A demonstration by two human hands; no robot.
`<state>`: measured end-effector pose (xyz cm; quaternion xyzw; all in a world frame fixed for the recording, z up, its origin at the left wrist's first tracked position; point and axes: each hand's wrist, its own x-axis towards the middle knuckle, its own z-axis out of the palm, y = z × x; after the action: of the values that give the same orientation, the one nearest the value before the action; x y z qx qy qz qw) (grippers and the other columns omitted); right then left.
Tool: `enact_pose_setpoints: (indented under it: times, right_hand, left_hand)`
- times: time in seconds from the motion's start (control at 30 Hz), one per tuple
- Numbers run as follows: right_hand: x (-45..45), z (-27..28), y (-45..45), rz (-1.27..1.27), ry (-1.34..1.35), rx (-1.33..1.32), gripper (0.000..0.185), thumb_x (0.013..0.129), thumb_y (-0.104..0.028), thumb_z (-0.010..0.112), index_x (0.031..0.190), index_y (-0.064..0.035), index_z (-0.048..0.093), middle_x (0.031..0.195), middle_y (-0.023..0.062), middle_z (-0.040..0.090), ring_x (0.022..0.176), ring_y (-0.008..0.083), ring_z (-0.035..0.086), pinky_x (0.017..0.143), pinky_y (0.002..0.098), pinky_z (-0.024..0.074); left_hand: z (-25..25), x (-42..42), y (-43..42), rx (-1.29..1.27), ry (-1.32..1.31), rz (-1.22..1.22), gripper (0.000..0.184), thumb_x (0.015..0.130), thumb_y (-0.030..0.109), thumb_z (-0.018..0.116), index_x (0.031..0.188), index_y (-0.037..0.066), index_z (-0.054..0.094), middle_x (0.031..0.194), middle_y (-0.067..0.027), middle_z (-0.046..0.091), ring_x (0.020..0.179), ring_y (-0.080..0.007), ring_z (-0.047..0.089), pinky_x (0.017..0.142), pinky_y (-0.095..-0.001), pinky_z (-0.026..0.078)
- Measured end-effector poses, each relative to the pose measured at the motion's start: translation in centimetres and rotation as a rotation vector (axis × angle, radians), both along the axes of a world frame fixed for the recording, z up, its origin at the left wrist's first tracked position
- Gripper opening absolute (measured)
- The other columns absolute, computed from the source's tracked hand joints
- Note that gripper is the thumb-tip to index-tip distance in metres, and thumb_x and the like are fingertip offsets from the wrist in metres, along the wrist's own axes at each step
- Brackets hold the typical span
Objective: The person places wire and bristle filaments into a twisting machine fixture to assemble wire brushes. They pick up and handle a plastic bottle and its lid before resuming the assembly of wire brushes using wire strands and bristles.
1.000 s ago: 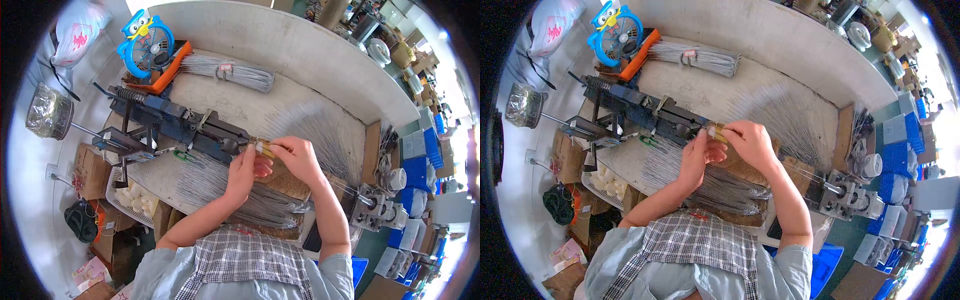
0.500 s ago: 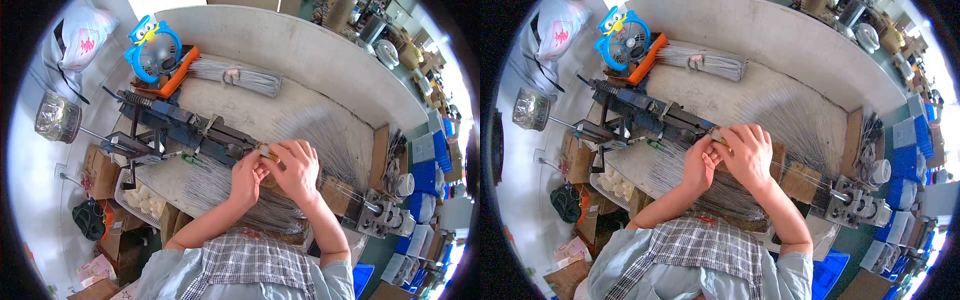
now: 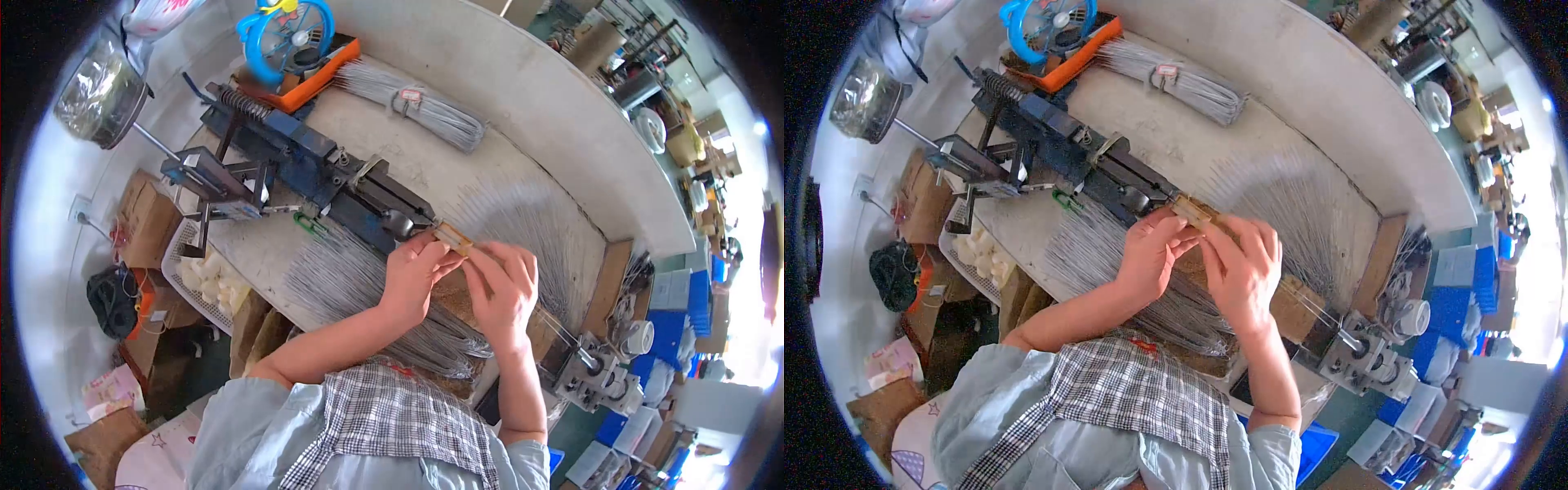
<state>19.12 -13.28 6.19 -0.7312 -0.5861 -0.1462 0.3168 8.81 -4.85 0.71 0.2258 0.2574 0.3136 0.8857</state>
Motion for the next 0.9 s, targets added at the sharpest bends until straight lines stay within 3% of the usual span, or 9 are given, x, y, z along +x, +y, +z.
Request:
enact_pose_setpoints:
  times: [0.07,0.2,0.23,0.27,0.3,0.33,0.37,0.67,0.9]
  right_hand:
    - [-1.6,0.6,-0.6,0.02,0.201,-0.058,0.023,0.075,-0.009,0.073,0.098,-0.0073,0.071,0.086,0.0068,0.065,0.08,0.0232,0.062,0.072,0.0347,0.0489]
    - [-3.7,-2.9,-0.8,0.097,0.994,-0.186,0.033,0.086,-0.013,0.068,0.117,-0.0038,0.064,0.076,0.0112,0.066,0.068,0.0141,0.062,0.059,0.0288,0.0486]
    - [-3.3,-3.1,-0.5,0.111,1.157,-0.319,0.039,0.094,-0.019,0.06,0.13,-0.004,0.055,0.082,0.0063,0.067,0.068,0.0074,0.058,0.057,0.0249,0.0461]
    - [-3.2,-3.3,-0.4,0.134,1.28,-0.266,0.04,0.096,-0.021,0.058,0.131,-0.0038,0.053,0.082,0.0046,0.066,0.067,0.0068,0.056,0.056,0.0239,0.0448]
    - [-3.1,-3.6,-0.2,0.161,1.402,-0.212,0.041,0.097,-0.022,0.056,0.133,-0.0035,0.051,0.083,0.003,0.065,0.066,0.0061,0.055,0.055,0.0229,0.0436]
    - [-3.0,-3.6,0.1,0.192,1.522,-0.158,0.042,0.099,-0.024,0.053,0.135,-0.0033,0.049,0.084,0.0014,0.064,0.065,0.0055,0.053,0.054,0.0219,0.0423]
    - [-3.2,-3.2,0.2,0.191,1.487,-0.152,0.044,0.101,-0.026,0.048,0.138,-0.0034,0.045,0.084,-0.0013,0.059,0.064,0.005,0.051,0.052,0.0205,0.0393]
    - [-3.3,-4.2,-1.2,0.185,1.433,-0.114,0.044,0.099,-0.023,0.053,0.138,-0.0029,0.044,0.08,0.0015,0.06,0.066,0.0076,0.055,0.054,0.022,0.0433]
    - [-3.4,-3.4,-0.8,0.02,0.904,-0.137,0.052,0.09,-0.01,0.061,0.139,-0.0052,0.044,0.073,0.008,0.064,0.064,0.0129,0.062,0.063,0.0282,0.0516]
  left_hand:
    - [1.1,0.2,-0.1,-0.034,0.006,0.024,0.017,0.092,0.015,0.054,0.1,0.002,0.062,0.096,-0.007,0.065,0.093,-0.0162,0.062,0.095,-0.034,0.045]
    - [0.4,0.1,0.6,-0.046,0.004,-0.042,0.033,0.095,0.029,0.045,0.101,0.002,0.063,0.087,-0.008,0.065,0.075,-0.0151,0.062,0.069,-0.0285,0.051]
    - [-0.2,-0.5,0.8,-0.03,0.028,-0.099,0.037,0.095,0.032,0.043,0.102,0.001,0.063,0.085,-0.0083,0.065,0.071,-0.0149,0.062,0.06,-0.0275,0.05]
    - [-0.6,-1.1,1.0,-0.013,0.054,-0.153,0.041,0.096,0.035,0.041,0.103,0.001,0.063,0.084,-0.0086,0.065,0.066,-0.0147,0.061,0.052,-0.0266,0.05]
    - [0.2,-1.6,1.3,-0.101,-0.092,-0.189,0.032,0.095,0.025,0.048,0.1,-0.003,0.061,0.079,-0.0106,0.063,0.064,-0.0147,0.06,0.051,-0.0269,0.047]
    - [0.5,-1.4,1.2,-0.113,-0.071,-0.144,0.031,0.095,0.025,0.048,0.098,-0.003,0.061,0.079,-0.0102,0.063,0.064,-0.0143,0.06,0.05,-0.0264,0.047]
    - [0.8,-1.0,0.9,-0.126,-0.05,-0.097,0.031,0.095,0.025,0.048,0.097,-0.003,0.061,0.079,-0.0097,0.062,0.064,-0.0139,0.06,0.05,-0.0259,0.047]
    - [0.9,-0.5,0.5,-0.066,-0.049,-0.03,0.019,0.094,0.017,0.051,0.1,0.001,0.058,0.087,-0.0081,0.063,0.069,-0.0121,0.061,0.056,-0.025,0.049]
    - [1.5,0.0,0.1,-0.007,-0.042,0.033,0.016,0.093,0.012,0.053,0.102,0.001,0.059,0.091,-0.005,0.062,0.079,-0.0097,0.061,0.067,-0.0226,0.051]
